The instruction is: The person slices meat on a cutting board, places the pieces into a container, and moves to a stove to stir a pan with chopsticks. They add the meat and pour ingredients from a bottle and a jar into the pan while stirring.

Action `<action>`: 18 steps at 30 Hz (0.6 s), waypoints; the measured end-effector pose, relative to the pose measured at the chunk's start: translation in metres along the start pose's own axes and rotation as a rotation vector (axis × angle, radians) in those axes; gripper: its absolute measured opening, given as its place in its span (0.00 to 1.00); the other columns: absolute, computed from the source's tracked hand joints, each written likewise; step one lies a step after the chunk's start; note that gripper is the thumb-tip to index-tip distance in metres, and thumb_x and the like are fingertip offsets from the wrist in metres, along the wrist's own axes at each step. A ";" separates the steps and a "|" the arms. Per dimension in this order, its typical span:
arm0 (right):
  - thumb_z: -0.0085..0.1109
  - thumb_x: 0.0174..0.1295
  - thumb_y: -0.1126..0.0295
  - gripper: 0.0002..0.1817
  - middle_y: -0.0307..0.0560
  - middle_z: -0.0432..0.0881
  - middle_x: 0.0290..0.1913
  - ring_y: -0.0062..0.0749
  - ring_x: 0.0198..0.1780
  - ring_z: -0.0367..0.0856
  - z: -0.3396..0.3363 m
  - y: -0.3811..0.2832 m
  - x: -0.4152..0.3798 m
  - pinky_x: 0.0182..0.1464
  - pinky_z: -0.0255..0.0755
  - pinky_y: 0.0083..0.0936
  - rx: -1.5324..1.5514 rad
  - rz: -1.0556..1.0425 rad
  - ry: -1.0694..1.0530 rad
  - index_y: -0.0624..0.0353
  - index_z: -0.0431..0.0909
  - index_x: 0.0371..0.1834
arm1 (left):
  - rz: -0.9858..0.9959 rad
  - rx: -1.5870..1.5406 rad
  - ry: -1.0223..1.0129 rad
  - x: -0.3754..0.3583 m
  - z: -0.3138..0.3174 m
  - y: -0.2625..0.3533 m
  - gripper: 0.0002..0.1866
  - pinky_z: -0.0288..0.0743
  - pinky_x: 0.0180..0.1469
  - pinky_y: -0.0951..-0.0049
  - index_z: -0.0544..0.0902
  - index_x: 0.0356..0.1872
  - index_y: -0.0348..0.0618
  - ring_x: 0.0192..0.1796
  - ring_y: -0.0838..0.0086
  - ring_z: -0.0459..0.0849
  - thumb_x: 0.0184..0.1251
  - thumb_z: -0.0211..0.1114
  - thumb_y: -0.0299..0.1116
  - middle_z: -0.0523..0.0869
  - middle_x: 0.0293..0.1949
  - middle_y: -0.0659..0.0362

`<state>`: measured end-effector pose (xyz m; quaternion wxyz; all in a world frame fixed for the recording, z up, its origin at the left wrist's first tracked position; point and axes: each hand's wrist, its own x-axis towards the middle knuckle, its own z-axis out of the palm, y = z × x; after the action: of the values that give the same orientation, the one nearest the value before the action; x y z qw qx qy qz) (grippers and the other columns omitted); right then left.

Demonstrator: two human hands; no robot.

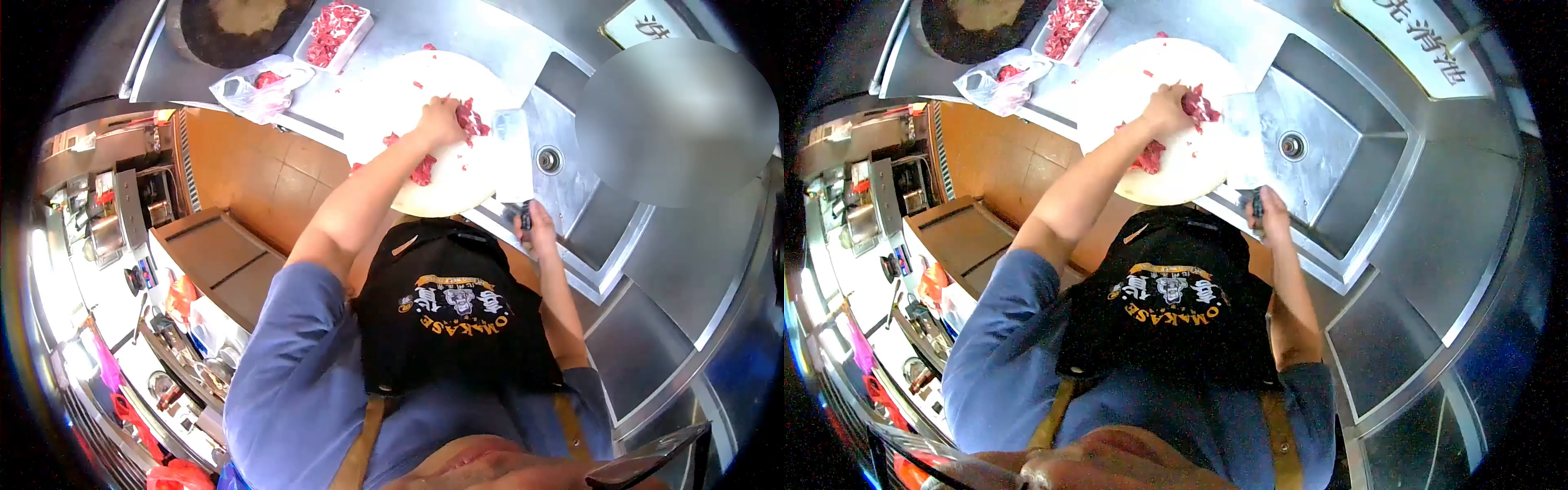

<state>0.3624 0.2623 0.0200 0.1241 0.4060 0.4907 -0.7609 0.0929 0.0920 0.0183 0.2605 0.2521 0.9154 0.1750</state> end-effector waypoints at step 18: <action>0.51 0.72 0.63 0.15 0.38 0.75 0.24 0.19 0.20 0.71 0.292 -0.153 0.027 0.21 0.65 0.18 -0.360 -0.553 -0.311 0.59 0.74 0.55 | 0.037 -1.095 0.572 -0.011 -0.233 -0.148 0.28 0.79 0.40 0.76 0.74 0.57 0.37 0.40 0.75 0.84 0.53 0.71 0.28 0.85 0.43 0.57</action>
<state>0.1105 0.0945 0.1537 0.0561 0.1092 0.6832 -0.7199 -0.0856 -0.0784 0.1430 0.0935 0.0404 0.7217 0.6847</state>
